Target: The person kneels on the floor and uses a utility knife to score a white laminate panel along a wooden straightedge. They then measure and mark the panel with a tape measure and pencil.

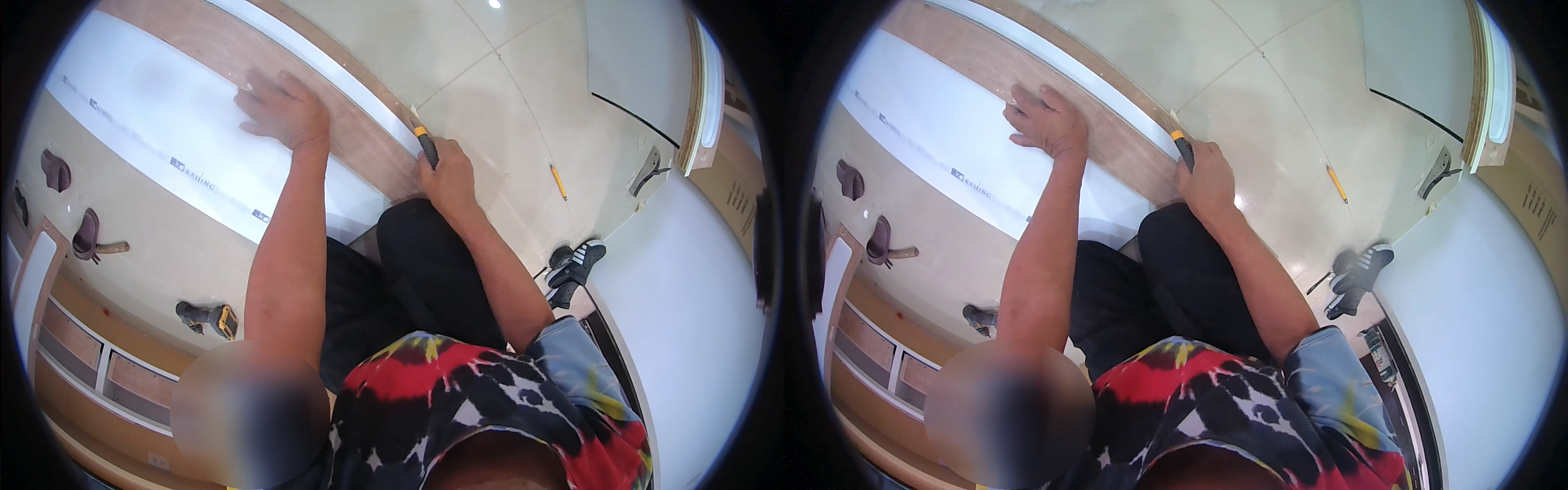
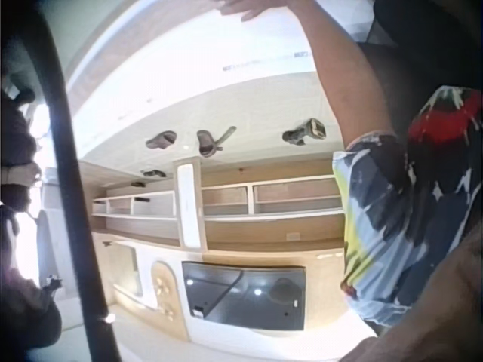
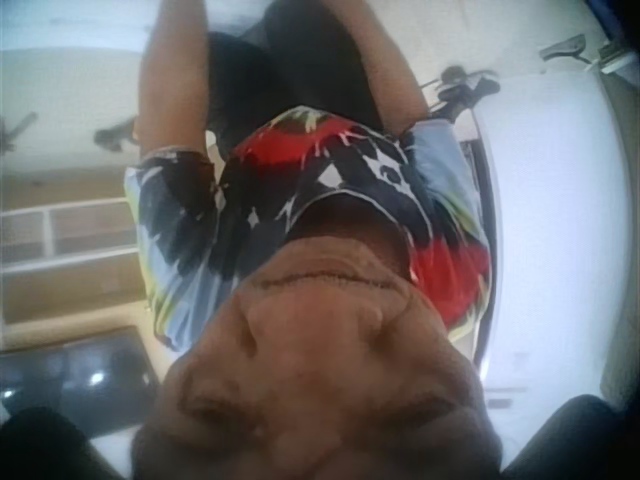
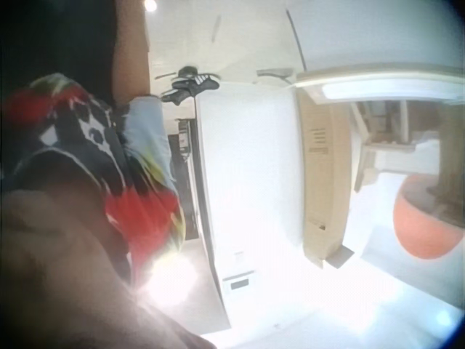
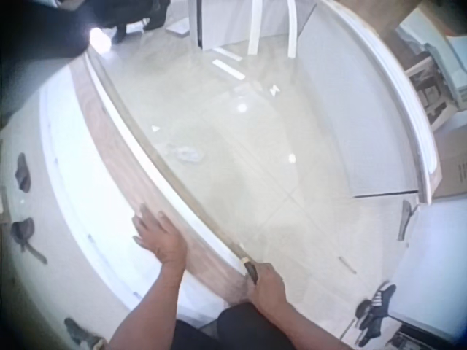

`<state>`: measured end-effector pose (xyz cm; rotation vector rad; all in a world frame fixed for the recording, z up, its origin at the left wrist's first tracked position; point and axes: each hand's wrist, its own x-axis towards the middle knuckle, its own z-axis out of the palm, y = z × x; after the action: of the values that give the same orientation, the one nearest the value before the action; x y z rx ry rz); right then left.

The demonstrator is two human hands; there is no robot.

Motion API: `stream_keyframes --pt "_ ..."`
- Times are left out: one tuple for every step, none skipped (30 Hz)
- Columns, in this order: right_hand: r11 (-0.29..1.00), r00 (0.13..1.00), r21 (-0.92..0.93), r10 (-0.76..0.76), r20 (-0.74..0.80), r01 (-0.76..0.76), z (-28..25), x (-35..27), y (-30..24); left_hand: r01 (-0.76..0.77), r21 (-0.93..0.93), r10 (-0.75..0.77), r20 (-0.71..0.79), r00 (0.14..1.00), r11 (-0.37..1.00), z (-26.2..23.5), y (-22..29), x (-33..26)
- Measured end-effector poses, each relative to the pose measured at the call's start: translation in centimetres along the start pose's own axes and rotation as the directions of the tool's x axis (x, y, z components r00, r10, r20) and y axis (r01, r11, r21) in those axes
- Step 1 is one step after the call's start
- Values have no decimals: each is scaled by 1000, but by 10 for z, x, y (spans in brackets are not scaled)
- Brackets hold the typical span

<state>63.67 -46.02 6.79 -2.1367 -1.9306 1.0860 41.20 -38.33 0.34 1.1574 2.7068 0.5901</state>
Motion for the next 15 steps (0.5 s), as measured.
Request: stream_keyframes --pt "1000 999 -17 2 51 -1 -1 4 -1 -1 2 1 0 1000 1000 -1 1 0" --pt "999 995 -35 5 102 -2 -4 7 -1 8 4 -8 27 1000 1000 -2 2 0" --pt "999 988 -53 10 151 -2 -7 10 -2 15 7 -16 54 998 1000 -4 2 -1" --pt "997 983 -69 -2 184 15 -11 11 -7 24 7 -24 78 997 1000 -6 3 0" --pt "996 976 -85 -14 216 33 -15 11 -14 15 7 -16 45 999 1000 -4 2 1" --pt "994 968 -101 -24 249 50 -19 9 -18 7 7 -7 12 1000 1000 -1 0 1" --pt "993 972 -92 -45 232 68 -20 4 -18 -1 12 2 -19 1000 1000 -2 -1 1" --pt "993 974 -83 -65 216 85 -21 0 -18 3 2 -3 -5 1000 1000 -2 -1 2" --pt "992 976 -74 -85 201 102 -24 -3 -16 8 -7 -8 9 1000 1000 -1 0 2" --pt "992 986 -72 -94 135 104 -25 -2 -8 12 -13 -11 28 1000 1000 0 0 2" --pt "992 992 -68 -106 72 111 -31 1 4 -10 -11 10 2 1000 1000 0 -2 3" --pt "991 993 -64 -117 9 117 -36 6 18 -32 -9 32 -24 999 999 0 -3 5" --pt "991 998 -121 -56 24 58 -47 20 35 -53 -13 53 -30 998 999 1 -4 -2" --pt "983 1000 -182 2 27 3 -65 38 52 -39 4 39 1 999 999 -2 -4 -9" --pt "986 998 -157 47 -33 -52 -85 49 69 -31 14 31 8 999 999 -4 -3 -7"
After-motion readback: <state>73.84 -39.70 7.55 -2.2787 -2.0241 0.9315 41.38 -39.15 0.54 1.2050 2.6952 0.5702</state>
